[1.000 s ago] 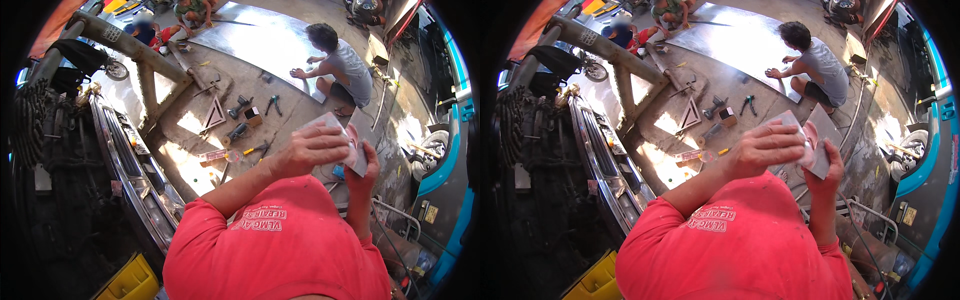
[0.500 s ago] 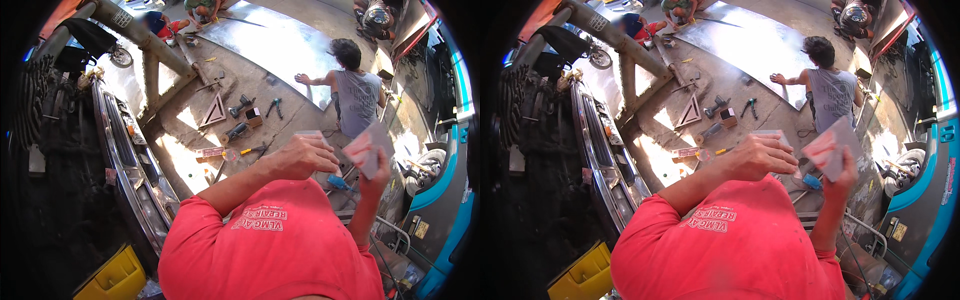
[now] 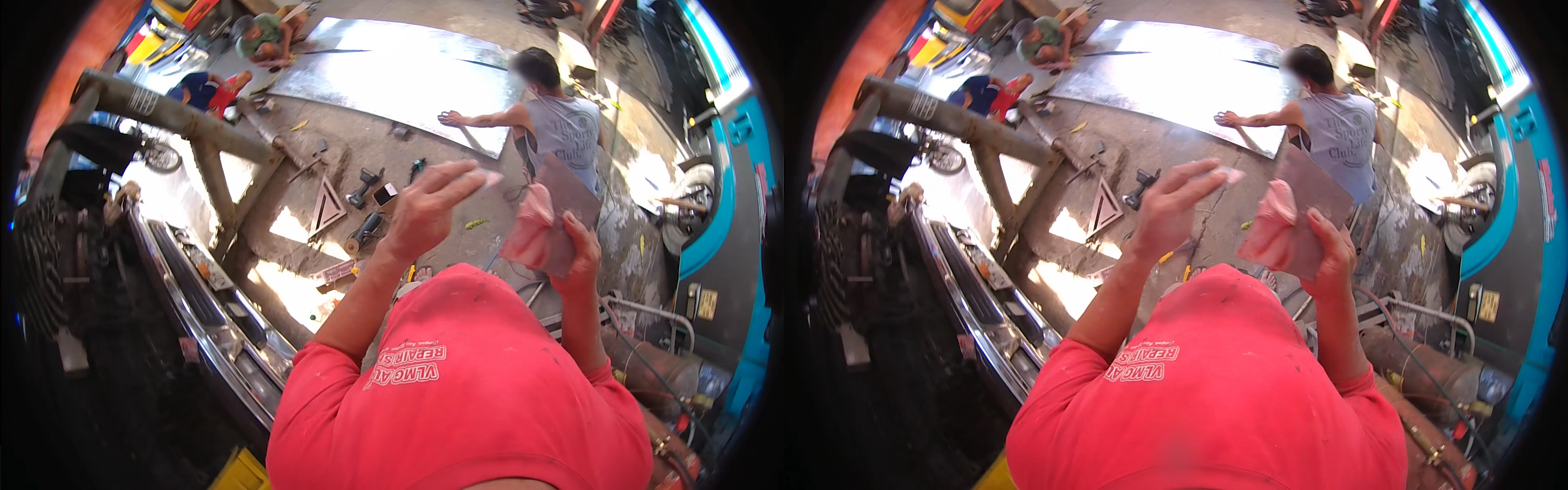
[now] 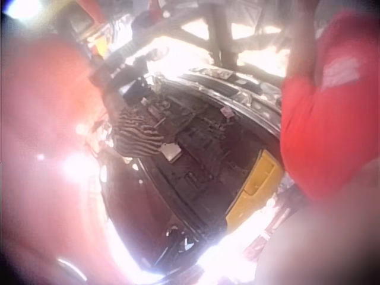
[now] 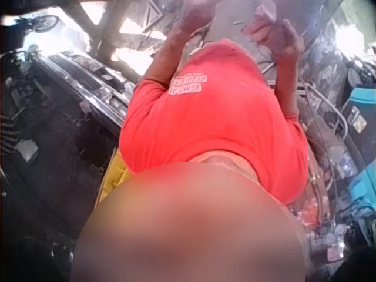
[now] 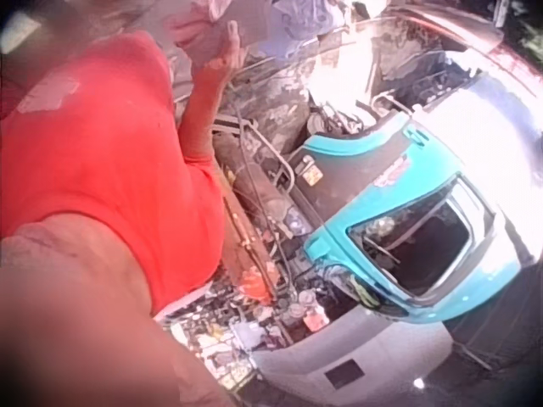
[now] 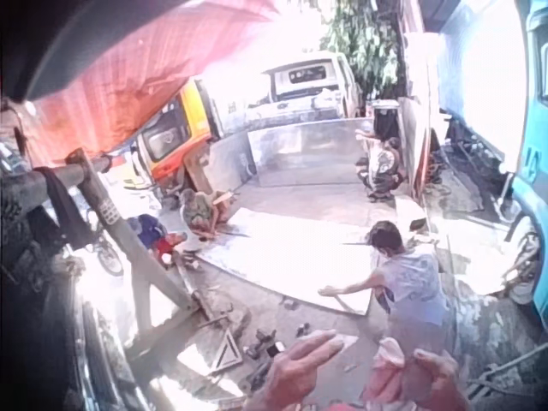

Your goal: The person sands a teal vehicle door panel with a sanding sheet, then walks to a workbench to tear and fold a new sanding sheet and dip it into a container. The person continues sanding the panel while other workers are visible in the background.

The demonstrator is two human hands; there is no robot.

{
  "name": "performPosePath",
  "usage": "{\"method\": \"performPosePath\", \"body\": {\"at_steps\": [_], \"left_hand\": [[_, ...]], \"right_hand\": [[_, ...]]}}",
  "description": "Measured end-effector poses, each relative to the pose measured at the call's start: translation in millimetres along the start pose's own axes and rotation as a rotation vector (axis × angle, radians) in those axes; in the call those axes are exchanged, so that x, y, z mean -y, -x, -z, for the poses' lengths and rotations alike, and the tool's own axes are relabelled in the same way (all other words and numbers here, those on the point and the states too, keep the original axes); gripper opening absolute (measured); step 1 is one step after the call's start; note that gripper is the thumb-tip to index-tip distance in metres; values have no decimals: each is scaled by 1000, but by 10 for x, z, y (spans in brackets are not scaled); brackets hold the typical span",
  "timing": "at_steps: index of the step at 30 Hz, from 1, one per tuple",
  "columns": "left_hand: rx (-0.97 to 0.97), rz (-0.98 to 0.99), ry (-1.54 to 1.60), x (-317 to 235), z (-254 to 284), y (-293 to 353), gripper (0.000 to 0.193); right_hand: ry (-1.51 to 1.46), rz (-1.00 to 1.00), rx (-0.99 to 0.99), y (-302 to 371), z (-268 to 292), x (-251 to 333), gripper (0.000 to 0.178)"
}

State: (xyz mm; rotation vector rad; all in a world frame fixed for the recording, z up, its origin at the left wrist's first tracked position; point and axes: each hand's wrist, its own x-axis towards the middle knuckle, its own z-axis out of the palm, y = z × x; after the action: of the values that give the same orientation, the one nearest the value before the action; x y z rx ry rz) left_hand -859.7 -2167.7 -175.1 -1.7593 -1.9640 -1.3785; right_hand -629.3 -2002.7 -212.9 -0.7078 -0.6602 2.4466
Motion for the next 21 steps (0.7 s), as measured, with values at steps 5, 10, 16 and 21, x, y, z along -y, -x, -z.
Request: {"method": "performPosePath", "body": {"at_steps": [5,10,16,21], "left_hand": [[314,-327,-33,-413,-192,-31,38],[188,-100,65,-125,82,36,42],[95,-24,158,-115,100,-65,44],[88,-141,231,-315,-89,70,26]], "right_hand": [[17,26,-99,-112,-175,91,30],[96,134,-170,-100,-99,107,27],[828,417,90,62,-253,-65,36],[664,316,-144,-295,-71,128,42]]}}
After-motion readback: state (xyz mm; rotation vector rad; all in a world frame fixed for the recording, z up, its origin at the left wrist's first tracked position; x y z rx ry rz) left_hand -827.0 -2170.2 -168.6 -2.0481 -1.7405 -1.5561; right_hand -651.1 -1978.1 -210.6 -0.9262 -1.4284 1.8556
